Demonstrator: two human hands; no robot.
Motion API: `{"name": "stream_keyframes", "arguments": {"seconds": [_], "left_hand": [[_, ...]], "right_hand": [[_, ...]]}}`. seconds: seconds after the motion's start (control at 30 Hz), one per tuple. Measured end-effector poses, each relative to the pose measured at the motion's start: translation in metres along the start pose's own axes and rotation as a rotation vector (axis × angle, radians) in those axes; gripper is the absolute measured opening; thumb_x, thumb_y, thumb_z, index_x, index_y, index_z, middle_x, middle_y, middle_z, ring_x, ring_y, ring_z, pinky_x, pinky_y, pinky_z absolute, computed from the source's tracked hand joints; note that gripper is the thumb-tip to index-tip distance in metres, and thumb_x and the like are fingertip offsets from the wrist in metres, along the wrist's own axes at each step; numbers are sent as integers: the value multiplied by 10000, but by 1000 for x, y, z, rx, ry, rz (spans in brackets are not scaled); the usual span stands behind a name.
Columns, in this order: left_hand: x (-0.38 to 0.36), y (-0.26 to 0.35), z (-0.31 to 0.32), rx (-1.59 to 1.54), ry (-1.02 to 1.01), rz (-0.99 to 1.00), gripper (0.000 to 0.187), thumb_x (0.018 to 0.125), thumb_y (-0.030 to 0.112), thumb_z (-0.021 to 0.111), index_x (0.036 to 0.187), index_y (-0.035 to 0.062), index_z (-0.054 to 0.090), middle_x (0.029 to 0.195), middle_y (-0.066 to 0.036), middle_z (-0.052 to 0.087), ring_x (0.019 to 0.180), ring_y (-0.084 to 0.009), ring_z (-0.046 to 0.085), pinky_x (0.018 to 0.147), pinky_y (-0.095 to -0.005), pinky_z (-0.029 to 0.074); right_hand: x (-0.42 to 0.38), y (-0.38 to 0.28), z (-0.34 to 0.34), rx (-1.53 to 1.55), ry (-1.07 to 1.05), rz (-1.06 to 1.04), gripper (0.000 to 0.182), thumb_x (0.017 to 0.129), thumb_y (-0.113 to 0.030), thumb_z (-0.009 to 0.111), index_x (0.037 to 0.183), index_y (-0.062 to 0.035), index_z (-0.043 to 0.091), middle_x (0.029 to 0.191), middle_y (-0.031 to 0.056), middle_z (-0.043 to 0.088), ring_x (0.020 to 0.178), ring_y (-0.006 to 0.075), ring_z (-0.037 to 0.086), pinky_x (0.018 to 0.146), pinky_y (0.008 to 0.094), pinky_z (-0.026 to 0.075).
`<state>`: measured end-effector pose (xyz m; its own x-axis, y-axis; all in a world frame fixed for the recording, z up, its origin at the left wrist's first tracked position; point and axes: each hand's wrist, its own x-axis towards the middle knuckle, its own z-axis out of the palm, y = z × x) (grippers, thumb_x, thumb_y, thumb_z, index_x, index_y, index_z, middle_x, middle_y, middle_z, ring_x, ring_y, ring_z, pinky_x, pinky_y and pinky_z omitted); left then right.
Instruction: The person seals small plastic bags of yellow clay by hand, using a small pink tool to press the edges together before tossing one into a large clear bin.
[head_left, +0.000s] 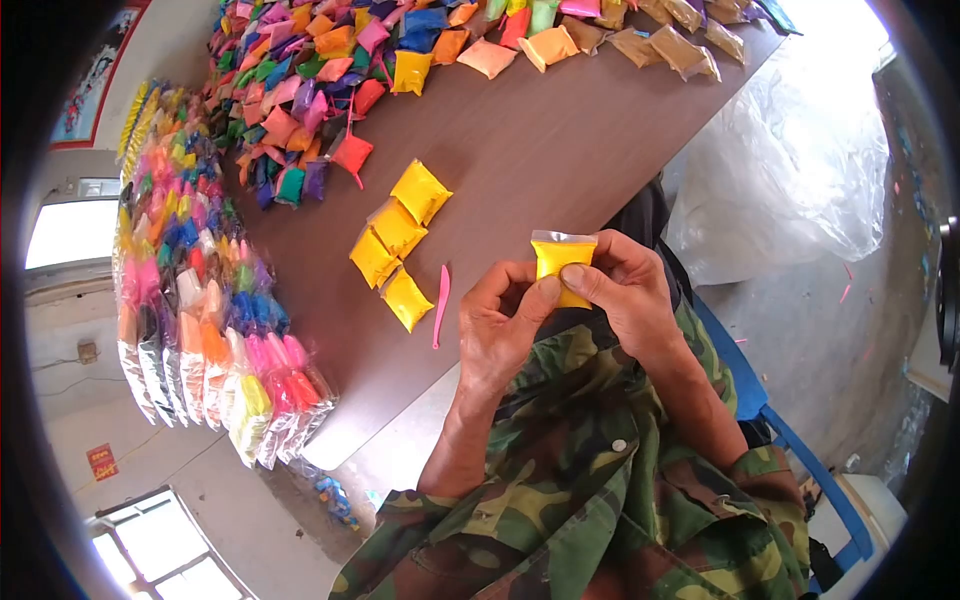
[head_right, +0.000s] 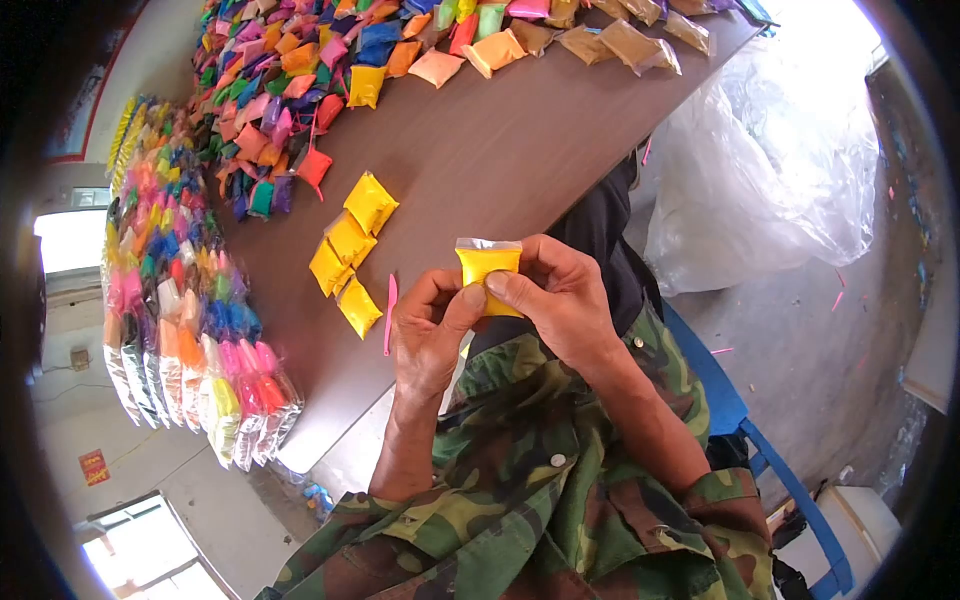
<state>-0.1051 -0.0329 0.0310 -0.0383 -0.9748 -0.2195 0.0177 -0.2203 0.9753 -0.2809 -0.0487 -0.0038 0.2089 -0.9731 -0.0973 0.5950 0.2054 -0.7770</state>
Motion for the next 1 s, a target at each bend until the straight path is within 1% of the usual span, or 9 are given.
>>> {"name": "stream_keyframes", "arguments": {"seconds": [0.17,0.27,0.37,0.4,0.5,0.53,0.67,0.77,1.0], "left_hand": [[3,-2,-1,0,20,27,264,993,182,781,1144,-19,698,901,-48,739,806,-91,679,741,-245,563],[0,1,3,260,122,158,278,952,144,813,1137,-33,705,877,-70,739,776,-117,687,729,-263,577],[-16,0,-12,519,259,337,221,949,111,793,1109,-20,715,905,-73,745,731,-111,669,707,-277,564],[-21,1,-20,636,302,386,212,912,95,819,1085,5,736,928,-86,748,720,-124,675,686,-288,566],[-36,-7,-50,787,387,399,177,913,91,818,1057,17,746,926,-80,742,714,-142,684,671,-297,563],[-41,-10,-57,847,412,391,176,910,89,819,1054,18,747,931,-83,740,720,-155,689,674,-305,566],[-56,-24,-80,1124,457,421,201,873,84,842,1046,29,756,1006,-97,740,802,-244,712,713,-363,588],[-60,-25,-79,1241,458,467,221,870,68,832,1074,28,755,1066,-116,733,870,-283,714,762,-388,592],[-63,-25,-77,1212,457,438,245,886,60,807,1122,20,754,1127,-127,722,978,-317,701,866,-431,576]], "right_hand": [[3,-8,12,-39,68,22,156,1012,-38,706,1149,32,684,1072,47,732,956,80,685,850,237,565],[10,-10,12,-195,133,-51,152,965,-21,741,1100,19,687,1032,32,726,907,77,684,800,239,554],[27,-25,6,-820,309,-332,175,902,-4,778,1054,-5,693,966,41,709,839,97,683,745,251,535],[34,-34,6,-974,353,-479,212,839,13,799,1018,-43,699,927,64,688,789,191,695,703,311,529],[55,-41,-2,-1292,413,-838,249,803,10,811,1012,-73,705,936,67,692,802,276,690,716,373,537],[58,-42,-1,-1362,415,-837,272,778,-9,820,1012,-100,715,988,49,699,900,307,682,792,420,533],[63,-22,-9,-1608,239,-745,232,812,-71,814,1025,-103,728,1160,33,688,1114,260,662,951,433,482],[62,-10,-9,-1558,156,-841,234,825,-90,808,1046,-84,732,1197,41,684,1155,260,660,981,434,476],[49,-19,-8,-1648,49,-767,299,847,-124,800,1128,-52,731,1258,60,654,1220,260,633,1021,449,466]]}}
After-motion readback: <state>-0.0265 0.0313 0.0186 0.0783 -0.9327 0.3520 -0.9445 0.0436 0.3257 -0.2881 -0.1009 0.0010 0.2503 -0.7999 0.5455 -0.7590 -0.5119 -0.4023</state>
